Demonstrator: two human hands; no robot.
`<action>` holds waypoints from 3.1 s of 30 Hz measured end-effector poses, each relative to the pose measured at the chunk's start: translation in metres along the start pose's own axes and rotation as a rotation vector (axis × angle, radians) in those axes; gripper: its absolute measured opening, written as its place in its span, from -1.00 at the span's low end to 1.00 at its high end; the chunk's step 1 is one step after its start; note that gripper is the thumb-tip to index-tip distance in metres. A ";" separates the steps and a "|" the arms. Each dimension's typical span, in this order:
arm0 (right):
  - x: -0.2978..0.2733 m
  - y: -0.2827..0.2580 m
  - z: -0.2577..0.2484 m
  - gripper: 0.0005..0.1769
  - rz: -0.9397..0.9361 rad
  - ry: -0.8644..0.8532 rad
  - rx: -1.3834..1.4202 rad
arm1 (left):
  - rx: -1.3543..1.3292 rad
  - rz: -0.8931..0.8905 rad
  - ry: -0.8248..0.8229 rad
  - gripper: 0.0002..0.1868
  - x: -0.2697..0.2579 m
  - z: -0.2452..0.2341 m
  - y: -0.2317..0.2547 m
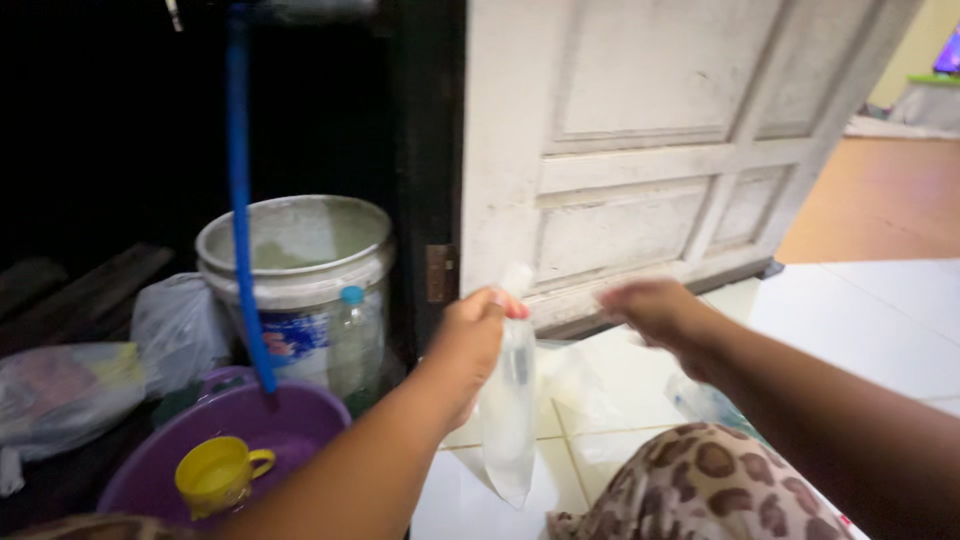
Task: The person fills clear plastic bags with water using a yellow scoop from a bucket and ties them with blue twist ties. They repeat this process for multiple bags, placing the filled ones into a metal bowl.
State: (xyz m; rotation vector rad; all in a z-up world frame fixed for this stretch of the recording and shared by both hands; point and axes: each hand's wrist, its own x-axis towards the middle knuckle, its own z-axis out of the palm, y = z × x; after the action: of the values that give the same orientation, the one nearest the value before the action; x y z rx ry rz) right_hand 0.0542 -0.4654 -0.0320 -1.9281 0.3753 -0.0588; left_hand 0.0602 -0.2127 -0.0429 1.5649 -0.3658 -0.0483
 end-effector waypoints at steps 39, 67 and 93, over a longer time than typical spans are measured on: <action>-0.022 0.244 -0.211 -0.28 0.133 0.803 -0.770 | 0.152 -0.202 -0.067 -0.64 0.041 0.047 0.007; 0.043 0.181 -0.096 -0.77 0.259 -0.167 -1.345 | 0.056 -0.028 -0.056 -0.64 0.046 0.034 -0.010; -0.075 -0.008 -0.016 -0.72 -0.035 -0.524 0.297 | 0.607 0.499 -0.176 -0.86 -0.050 0.019 0.039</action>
State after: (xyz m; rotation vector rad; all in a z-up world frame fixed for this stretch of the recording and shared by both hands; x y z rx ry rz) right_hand -0.0190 -0.4557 -0.0083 -1.5824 -0.0201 0.3447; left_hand 0.0004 -0.2173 -0.0149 2.0237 -0.9681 0.3425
